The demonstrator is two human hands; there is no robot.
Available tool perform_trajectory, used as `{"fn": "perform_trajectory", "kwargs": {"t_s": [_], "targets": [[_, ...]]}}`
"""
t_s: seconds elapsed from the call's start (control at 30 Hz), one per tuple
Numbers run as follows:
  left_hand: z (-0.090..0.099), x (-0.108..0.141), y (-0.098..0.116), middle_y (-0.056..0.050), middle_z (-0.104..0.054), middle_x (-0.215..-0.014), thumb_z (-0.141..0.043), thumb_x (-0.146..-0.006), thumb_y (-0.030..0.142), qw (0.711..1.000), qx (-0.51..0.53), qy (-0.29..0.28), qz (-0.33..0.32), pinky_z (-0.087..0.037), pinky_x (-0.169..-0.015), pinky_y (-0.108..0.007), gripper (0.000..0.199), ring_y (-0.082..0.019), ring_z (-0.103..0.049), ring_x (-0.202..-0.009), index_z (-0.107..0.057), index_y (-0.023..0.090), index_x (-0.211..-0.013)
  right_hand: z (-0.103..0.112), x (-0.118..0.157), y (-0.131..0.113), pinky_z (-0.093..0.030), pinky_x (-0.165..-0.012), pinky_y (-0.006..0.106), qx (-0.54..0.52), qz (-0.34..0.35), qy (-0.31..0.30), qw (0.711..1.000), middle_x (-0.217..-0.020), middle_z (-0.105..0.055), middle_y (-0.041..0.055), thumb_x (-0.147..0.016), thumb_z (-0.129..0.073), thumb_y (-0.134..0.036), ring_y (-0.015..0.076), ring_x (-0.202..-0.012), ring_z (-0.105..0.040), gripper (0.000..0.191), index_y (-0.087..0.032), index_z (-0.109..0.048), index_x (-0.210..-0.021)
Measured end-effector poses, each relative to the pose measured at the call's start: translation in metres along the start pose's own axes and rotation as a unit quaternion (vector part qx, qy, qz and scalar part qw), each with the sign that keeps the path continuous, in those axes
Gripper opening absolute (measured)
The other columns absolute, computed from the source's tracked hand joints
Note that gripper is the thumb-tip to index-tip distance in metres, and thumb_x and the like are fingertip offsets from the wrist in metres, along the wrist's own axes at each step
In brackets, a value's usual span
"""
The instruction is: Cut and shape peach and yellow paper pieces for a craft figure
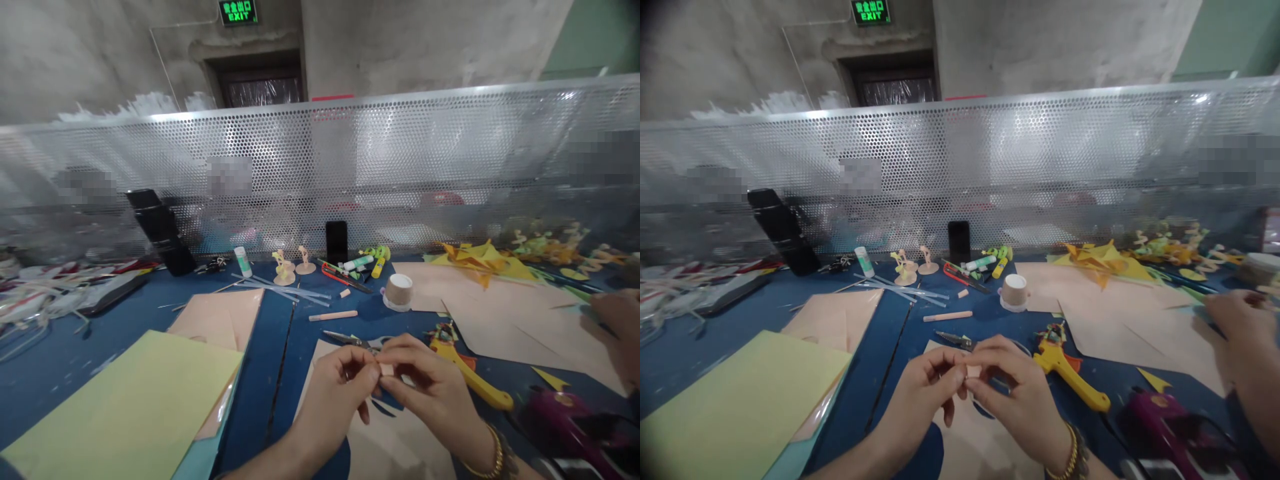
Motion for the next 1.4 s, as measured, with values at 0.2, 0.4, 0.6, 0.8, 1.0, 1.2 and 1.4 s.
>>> {"fn": "perform_trajectory", "kwargs": {"t_s": [0.2, 0.4, 0.6, 0.8, 1.0, 1.2, 1.4], "targets": [[-0.001, 0.000, -0.005, 0.001, -0.055, -0.059, -0.071, -0.076, 0.036, 0.996, 0.087, -0.008, 0.026, -0.041, -0.036, -0.013, 0.025, -0.008, -0.048, -0.051, -0.061, 0.014, -0.072, 0.002, 0.001, 0.007, -0.055, -0.060, 0.019, -0.034, -0.051, 0.020, 0.998, -0.083, -0.063, -0.0014, -0.080, -0.069, -0.017, 0.0110, -0.066, -0.063, 0.023, -0.029, -0.064, -0.099], [0.002, -0.002, -0.001, -0.003, -0.062, -0.078, -0.078, -0.071, 0.034, 0.997, 0.074, 0.002, -0.023, -0.051, -0.041, -0.019, 0.038, -0.014, -0.056, -0.065, -0.068, 0.017, -0.103, 0.000, -0.003, -0.006, -0.055, -0.058, 0.020, 0.029, 0.003, 0.017, 0.999, -0.083, -0.066, 0.0015, -0.080, -0.065, -0.011, 0.0119, -0.066, -0.065, 0.019, -0.024, -0.066, -0.093], [0.005, -0.001, 0.001, -0.002, -0.062, -0.070, -0.076, -0.073, 0.033, 0.997, 0.047, 0.029, -0.044, -0.048, -0.044, -0.016, 0.024, -0.011, -0.052, -0.062, -0.076, 0.017, -0.091, 0.001, -0.001, -0.003, -0.058, -0.060, 0.021, -0.007, -0.031, 0.029, 0.999, -0.081, -0.070, 0.0011, -0.078, -0.066, -0.012, 0.0140, -0.067, -0.069, 0.029, -0.025, -0.065, -0.104], [0.007, 0.001, -0.002, -0.002, -0.064, -0.069, -0.080, -0.069, 0.031, 0.996, 0.067, 0.054, -0.033, -0.048, -0.043, -0.016, 0.021, -0.012, -0.053, -0.063, -0.076, 0.017, -0.084, 0.002, -0.002, -0.003, -0.056, -0.061, 0.020, -0.016, -0.029, 0.027, 0.999, -0.080, -0.068, 0.0015, -0.082, -0.066, -0.017, 0.0128, -0.068, -0.066, 0.013, -0.024, -0.069, -0.092], [0.008, -0.002, -0.004, -0.002, -0.065, -0.071, -0.079, -0.070, 0.030, 0.995, 0.078, 0.050, -0.038, -0.050, -0.048, -0.018, 0.022, -0.012, -0.058, -0.064, -0.074, 0.016, -0.087, 0.002, -0.002, 0.004, -0.055, -0.060, 0.020, -0.039, -0.063, 0.024, 0.997, -0.082, -0.069, 0.0028, -0.082, -0.068, -0.022, 0.0134, -0.068, -0.066, 0.011, -0.024, -0.073, -0.092], [0.008, -0.002, 0.002, -0.001, -0.063, -0.076, -0.078, -0.071, 0.024, 0.996, 0.022, 0.013, -0.087, -0.052, -0.052, -0.020, 0.028, -0.012, -0.059, -0.064, -0.076, 0.023, -0.099, 0.000, 0.004, 0.024, -0.055, -0.052, 0.020, -0.157, -0.185, 0.058, 0.969, -0.074, -0.071, 0.0024, -0.078, -0.073, -0.032, 0.0121, -0.055, -0.065, 0.016, -0.020, -0.074, -0.087], [0.009, 0.001, 0.007, -0.001, -0.063, -0.074, -0.077, -0.072, 0.024, 0.993, -0.002, 0.041, -0.107, -0.050, -0.051, -0.019, 0.015, -0.011, -0.058, -0.060, -0.077, 0.021, -0.087, -0.003, 0.003, 0.020, -0.055, -0.050, 0.020, -0.192, -0.169, 0.058, 0.965, -0.067, -0.070, 0.0004, -0.077, -0.074, -0.028, 0.0123, -0.053, -0.066, 0.010, -0.021, -0.072, -0.084]]}}
Point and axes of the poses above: each hand's wrist, its own x-axis away from the middle knuckle, its own z-axis out of the back of the hand, y = z × x, the point moved 6 cm from there along -x, towards the middle knuckle
